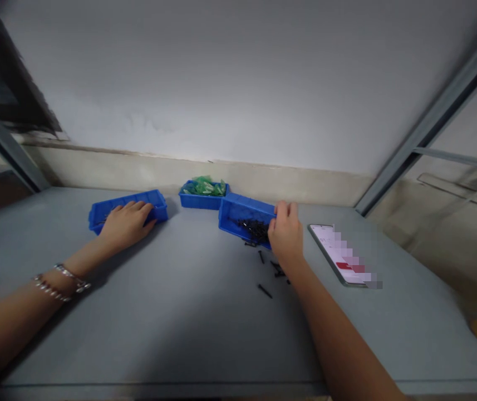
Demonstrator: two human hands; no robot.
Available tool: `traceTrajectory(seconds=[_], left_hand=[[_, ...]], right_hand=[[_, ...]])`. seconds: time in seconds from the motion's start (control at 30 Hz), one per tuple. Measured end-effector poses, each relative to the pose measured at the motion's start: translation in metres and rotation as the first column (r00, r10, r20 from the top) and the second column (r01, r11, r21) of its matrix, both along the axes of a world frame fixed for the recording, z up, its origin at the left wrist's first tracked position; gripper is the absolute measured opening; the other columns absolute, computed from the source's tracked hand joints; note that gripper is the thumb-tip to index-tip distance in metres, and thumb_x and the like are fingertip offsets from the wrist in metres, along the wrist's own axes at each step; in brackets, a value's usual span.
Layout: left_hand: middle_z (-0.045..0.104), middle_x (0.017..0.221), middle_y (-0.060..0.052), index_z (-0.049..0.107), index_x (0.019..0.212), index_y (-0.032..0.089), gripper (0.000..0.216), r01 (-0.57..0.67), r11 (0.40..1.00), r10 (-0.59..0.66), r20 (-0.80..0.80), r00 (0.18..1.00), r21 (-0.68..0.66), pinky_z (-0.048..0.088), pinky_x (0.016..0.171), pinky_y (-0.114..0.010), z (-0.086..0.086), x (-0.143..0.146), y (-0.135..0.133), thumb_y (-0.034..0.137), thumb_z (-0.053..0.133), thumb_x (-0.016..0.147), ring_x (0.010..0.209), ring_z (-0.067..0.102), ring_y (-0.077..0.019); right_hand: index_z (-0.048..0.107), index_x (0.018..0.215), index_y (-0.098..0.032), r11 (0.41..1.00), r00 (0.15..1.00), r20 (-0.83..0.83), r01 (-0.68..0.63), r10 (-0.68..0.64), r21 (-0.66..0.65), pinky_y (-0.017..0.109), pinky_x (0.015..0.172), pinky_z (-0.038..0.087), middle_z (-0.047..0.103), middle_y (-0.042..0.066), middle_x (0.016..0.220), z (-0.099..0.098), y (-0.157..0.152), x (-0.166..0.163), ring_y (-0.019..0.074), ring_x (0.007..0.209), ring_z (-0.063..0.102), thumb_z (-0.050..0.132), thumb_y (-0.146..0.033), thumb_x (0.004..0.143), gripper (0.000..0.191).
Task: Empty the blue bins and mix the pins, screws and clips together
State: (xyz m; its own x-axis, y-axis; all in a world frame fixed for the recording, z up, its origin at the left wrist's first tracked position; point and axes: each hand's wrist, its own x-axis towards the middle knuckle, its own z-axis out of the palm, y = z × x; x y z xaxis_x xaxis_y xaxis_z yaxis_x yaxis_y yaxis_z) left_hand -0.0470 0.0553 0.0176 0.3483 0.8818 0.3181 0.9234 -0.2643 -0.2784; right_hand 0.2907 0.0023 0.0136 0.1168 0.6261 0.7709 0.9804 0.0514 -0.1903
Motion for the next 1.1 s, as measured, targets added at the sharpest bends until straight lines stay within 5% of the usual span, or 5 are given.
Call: traceTrajectory(seconds=[1.1], left_hand=[[0.061, 0.099, -0.015, 0.056, 0.097, 0.014, 0.024, -0.035, 0.999, 0.035, -0.034, 0.999, -0.019, 0.043, 0.071, -0.039, 0.004, 0.003, -0.003, 0.029, 0.044, 0.083, 0.097, 0.054, -0.0315]], right_hand=[[0.046, 0.073, -0.019, 1.0, 0.971, 0.239, -0.016, 0.018, -0.01, 0.027, 0.053, 0.027, 0.04, 0.003, 0.072, 0.001, -0.008, -0.018, 0.0154, 0.059, 0.036, 0.041, -0.004, 0.069, 0.016]])
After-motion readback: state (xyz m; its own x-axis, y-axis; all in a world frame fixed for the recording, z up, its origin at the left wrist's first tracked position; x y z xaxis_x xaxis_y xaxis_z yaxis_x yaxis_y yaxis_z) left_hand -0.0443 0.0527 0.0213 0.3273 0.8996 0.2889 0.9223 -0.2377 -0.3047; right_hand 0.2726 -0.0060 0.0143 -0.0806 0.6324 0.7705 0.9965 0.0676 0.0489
